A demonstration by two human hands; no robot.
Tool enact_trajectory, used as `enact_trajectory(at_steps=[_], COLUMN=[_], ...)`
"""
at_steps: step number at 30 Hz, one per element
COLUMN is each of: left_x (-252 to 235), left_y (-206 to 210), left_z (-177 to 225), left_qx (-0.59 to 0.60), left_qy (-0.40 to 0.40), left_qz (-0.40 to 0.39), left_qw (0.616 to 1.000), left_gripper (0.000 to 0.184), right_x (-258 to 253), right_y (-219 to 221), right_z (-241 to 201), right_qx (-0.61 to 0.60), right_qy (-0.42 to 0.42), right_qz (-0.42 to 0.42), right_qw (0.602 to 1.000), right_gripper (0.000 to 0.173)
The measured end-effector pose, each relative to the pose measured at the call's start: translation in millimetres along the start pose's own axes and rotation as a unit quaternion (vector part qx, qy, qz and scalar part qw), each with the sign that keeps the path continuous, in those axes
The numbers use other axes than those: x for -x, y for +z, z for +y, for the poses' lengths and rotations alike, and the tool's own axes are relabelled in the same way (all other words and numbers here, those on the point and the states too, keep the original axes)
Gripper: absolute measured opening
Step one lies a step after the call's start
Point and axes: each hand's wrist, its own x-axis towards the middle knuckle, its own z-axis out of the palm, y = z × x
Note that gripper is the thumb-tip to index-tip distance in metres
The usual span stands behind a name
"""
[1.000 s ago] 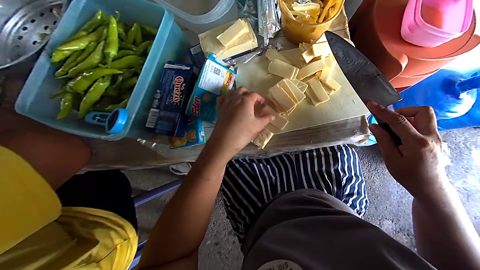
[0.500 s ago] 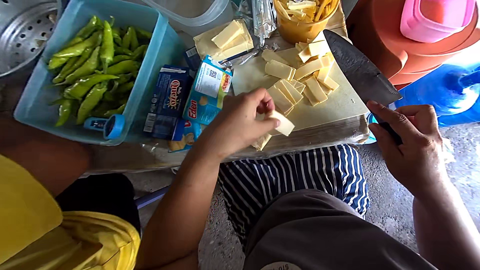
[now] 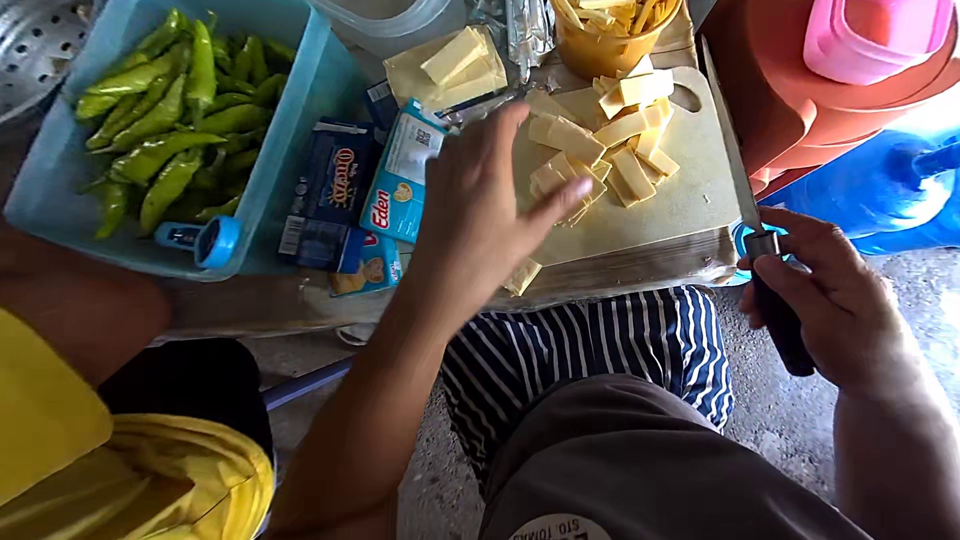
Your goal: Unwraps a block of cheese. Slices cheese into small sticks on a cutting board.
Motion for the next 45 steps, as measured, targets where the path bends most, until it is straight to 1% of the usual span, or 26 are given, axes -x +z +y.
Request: enact_trajectory(at_steps=[1,3,5,7,9,11,13,15,17,20,22,24,26,28,32,42,45], left_x=[19.5,53.5,74.9,83.1,85.0,84.0,79.2,70.4,62.1,59.2,62.4,65.1,66.7,67.6,68.4,67.4,67.5], left_y=[1.1,11.8,25.2,35.2,42.0,44.9,45.9,47.7,53.0,61.4,64.2,68.0,74.4,77.9,79.2,77.7,76.8], left_z=[-1.6,-6.7,-12.2,-14.8,-15.0,-12.8,-9.7,-10.0,-14.1,-21.3,-28.9,-39.4,-50.3,-56.3,-57.0,-55.9,-55.9], left_qx=[-0.014,-0.033,-0.031,-0.012,0.0,0.007,0.018,0.033,0.036,0.034,0.042,0.056,0.066,0.074,0.083,0.088,0.082], left_qy=[-0.002,-0.019,-0.046,-0.055,-0.039,-0.016,0.001,0.002,-0.006,0.013,0.055,0.11,0.155,0.175,0.169,0.163,0.164], left_qz=[0.002,0.008,0.019,0.046,0.084,0.123,0.147,0.147,0.133,0.136,0.157,0.182,0.204,0.208,0.196,0.191,0.186], left_qw=[1.0,0.999,0.998,0.997,0.996,0.992,0.989,0.989,0.99,0.99,0.985,0.976,0.964,0.96,0.962,0.964,0.965], left_gripper=[0.088,0.094,0.092,0.081,0.072,0.071,0.071,0.07,0.071,0.07,0.063,0.05,0.038,0.035,0.034,0.034,0.034], right_x=[0.6,1.5,0.3,-2.9,-5.5,-7.2,-7.5,-8.6,-11.0,-15.6,-18.0,-20.1,-20.7,-20.5,-18.0,-9.1,-9.5], right_y=[-0.8,3.0,13.1,23.9,35.0,43.6,50.5,54.9,58.8,60.7,59.1,56.4,55.1,55.2,56.4,55.9,56.6], right_z=[0.1,-1.7,-4.6,-4.9,-6.6,-11.9,-17.9,-21.6,-27.2,-37.7,-45.6,-54.9,-62.3,-69.9,-80.3,-86.2,-87.2], right_qx=[-0.04,-0.052,-0.017,0.012,0.02,0.019,0.032,0.078,0.161,0.266,0.317,0.352,0.374,0.392,0.42,0.451,0.448], right_qy=[0.025,0.048,0.05,0.014,-0.03,-0.057,-0.066,-0.085,-0.123,-0.174,-0.171,-0.153,-0.159,-0.172,-0.187,-0.174,-0.163], right_qz=[-0.026,-0.048,-0.039,-0.043,-0.054,-0.084,-0.121,-0.158,-0.169,-0.164,-0.173,-0.2,-0.208,-0.205,-0.208,-0.211,-0.215], right_qw=[0.999,0.996,0.998,0.999,0.998,0.995,0.99,0.981,0.965,0.934,0.917,0.901,0.89,0.88,0.863,0.85,0.853], right_gripper=[0.046,0.053,0.046,0.04,0.036,0.033,0.031,0.043,0.055,0.059,0.058,0.057,0.056,0.054,0.054,0.051,0.051])
